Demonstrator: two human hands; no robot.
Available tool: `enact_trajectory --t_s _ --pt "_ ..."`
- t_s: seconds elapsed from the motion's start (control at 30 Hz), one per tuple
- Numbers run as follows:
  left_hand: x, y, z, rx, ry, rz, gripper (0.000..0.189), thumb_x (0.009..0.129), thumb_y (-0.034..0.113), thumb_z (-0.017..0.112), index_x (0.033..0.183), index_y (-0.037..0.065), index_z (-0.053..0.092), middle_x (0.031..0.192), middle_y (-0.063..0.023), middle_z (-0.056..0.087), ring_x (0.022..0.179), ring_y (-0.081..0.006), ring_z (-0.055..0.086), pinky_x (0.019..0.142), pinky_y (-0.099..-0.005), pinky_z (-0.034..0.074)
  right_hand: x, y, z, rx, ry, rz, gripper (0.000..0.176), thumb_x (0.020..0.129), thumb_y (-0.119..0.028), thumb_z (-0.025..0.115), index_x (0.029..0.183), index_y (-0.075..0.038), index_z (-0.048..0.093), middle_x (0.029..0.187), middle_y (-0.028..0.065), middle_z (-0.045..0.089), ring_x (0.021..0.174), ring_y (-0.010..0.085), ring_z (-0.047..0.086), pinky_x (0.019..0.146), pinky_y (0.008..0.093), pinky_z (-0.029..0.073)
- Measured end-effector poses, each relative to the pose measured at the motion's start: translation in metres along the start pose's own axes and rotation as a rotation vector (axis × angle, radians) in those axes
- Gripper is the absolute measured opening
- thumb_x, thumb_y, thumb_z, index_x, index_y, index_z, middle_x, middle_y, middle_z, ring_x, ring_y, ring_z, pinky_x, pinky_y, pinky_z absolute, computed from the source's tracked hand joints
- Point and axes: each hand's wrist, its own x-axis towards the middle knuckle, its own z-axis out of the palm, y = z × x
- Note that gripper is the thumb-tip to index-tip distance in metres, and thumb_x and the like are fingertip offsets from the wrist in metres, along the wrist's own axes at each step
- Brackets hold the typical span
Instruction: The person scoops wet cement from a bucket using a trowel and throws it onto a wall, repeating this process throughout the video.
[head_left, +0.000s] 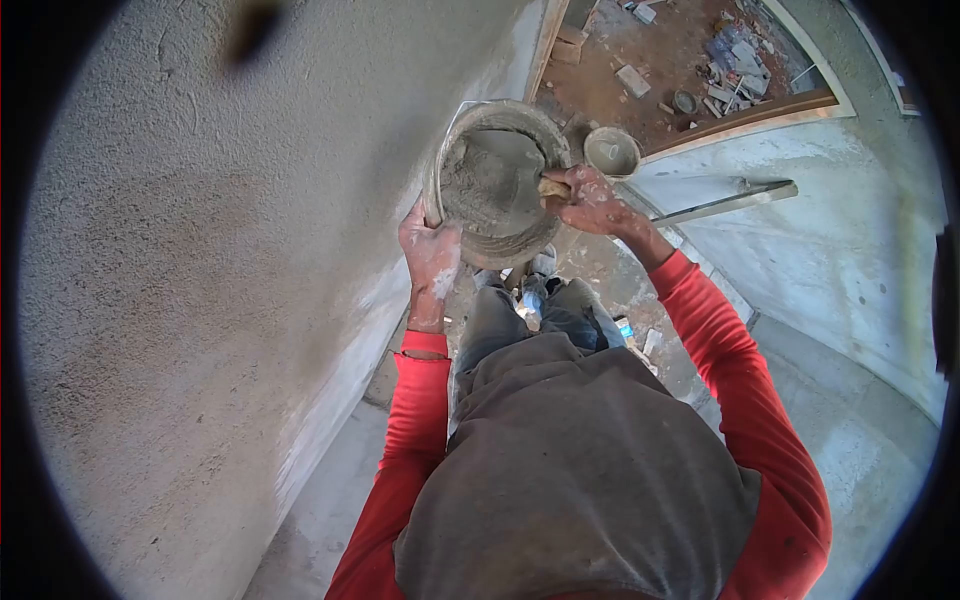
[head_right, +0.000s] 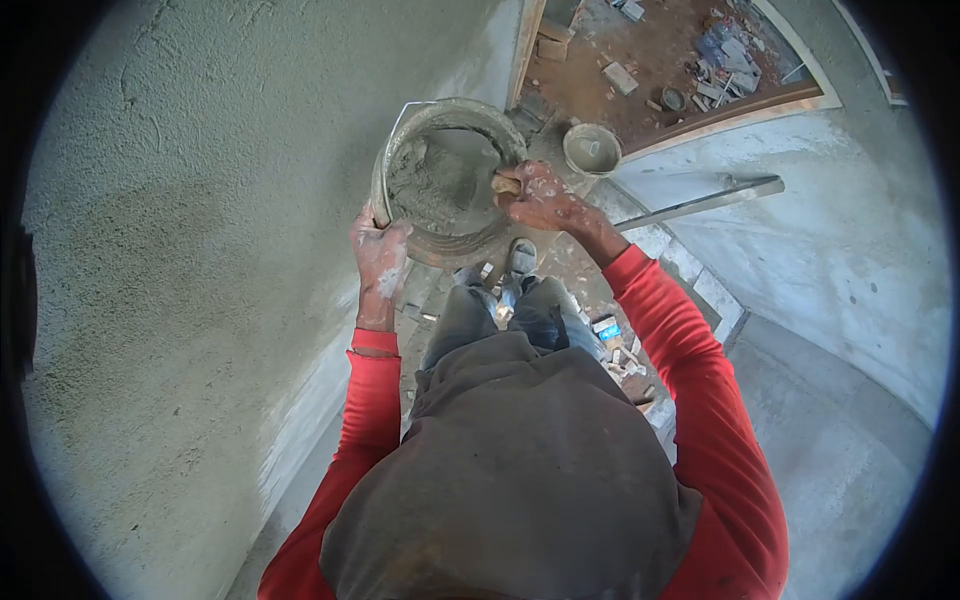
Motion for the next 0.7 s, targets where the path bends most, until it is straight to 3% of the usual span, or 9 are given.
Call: enact_trajectory --t_s 0.1,0.13,0.27,0.37,0.47,0.57,0.7 --pt "0.004 0.005 0.004 -0.048 -0.001 0.021 0.044 0.080 -0.009 0.059 0.122 -0.002 0.069 0.108 -0.0013 0.073 0.091 -0.0101 0.064 0.086 -0.0261 0.052 -0.012 -0.018 0.032 0.344 -0.098 0.342 0.027 0.089 -0.023 0.074 0.102 0.001 0.072 0.072 0.0117 0.066 0.058 0.0195 0.063 0.059 0.0402 0.052" --pt "0.001 0.003 0.005 -0.079 0.005 0.031 0.044 0.080 -0.009 0.060 0.122 -0.002 0.069 0.107 -0.0013 0.073 0.091 -0.0101 0.064 0.086 -0.0260 0.052 -0.014 -0.017 0.041 0.539 -0.220 0.337 0.030 0.092 -0.025 0.076 0.108 -0.001 0.071 0.071 0.0069 0.065 0.050 0.0130 0.058 0.048 0.0336 0.048" --pt "-0.008 -0.009 -0.005 -0.110 0.009 0.014 0.042 0.079 -0.009 0.061 0.120 0.000 0.069 0.106 -0.0015 0.072 0.089 -0.0100 0.064 0.085 -0.0267 0.052 -0.023 -0.043 0.063 1.026 -0.295 0.428 0.041 0.094 -0.028 0.077 0.118 0.003 0.066 0.073 0.0049 0.065 0.048 0.0101 0.056 0.041 0.0262 0.044" --pt "-0.009 -0.017 -0.013 -0.207 0.058 -0.041 0.052 0.080 -0.010 0.059 0.131 -0.003 0.066 0.110 -0.0028 0.073 0.090 -0.0101 0.066 0.084 -0.0266 0.053 -0.039 -0.044 0.067 1.199 -0.258 0.401 0.040 0.093 -0.029 0.079 0.116 0.001 0.066 0.075 0.0055 0.065 0.047 0.0102 0.056 0.041 0.0263 0.045" --pt "-0.005 -0.051 -0.024 -0.402 0.106 -0.021 0.049 0.078 -0.008 0.064 0.126 0.001 0.067 0.106 -0.0007 0.071 0.087 -0.0117 0.065 0.079 -0.0271 0.053 -0.051 -0.073 0.052 1.352 -0.236 0.380 0.032 0.095 -0.021 0.072 0.116 0.003 0.066 0.078 0.0077 0.066 0.048 0.0112 0.056 0.041 0.0260 0.045" --pt "-0.008 -0.079 -0.041 -0.437 0.271 -0.325 0.050 0.079 -0.003 0.067 0.128 0.006 0.064 0.103 -0.0014 0.069 0.087 -0.0144 0.064 0.073 -0.0292 0.053 -0.051 -0.096 0.040 1.457 -0.163 0.293 0.039 0.096 -0.015 0.067 0.129 0.003 0.062 0.082 0.0109 0.066 0.047 0.0132 0.056 0.040 0.0263 0.043" --pt "-0.003 -0.069 -0.037 -0.447 0.298 -0.155 0.061 0.067 -0.009 0.065 0.126 0.007 0.065 0.102 -0.0052 0.071 0.083 -0.0212 0.068 0.064 -0.0348 0.056 -0.039 -0.158 -0.020 1.567 0.005 0.026 0.045 0.093 -0.012 0.065 0.133 0.007 0.059 0.084 0.0125 0.067 0.050 0.0154 0.056 0.043 0.0284 0.047"
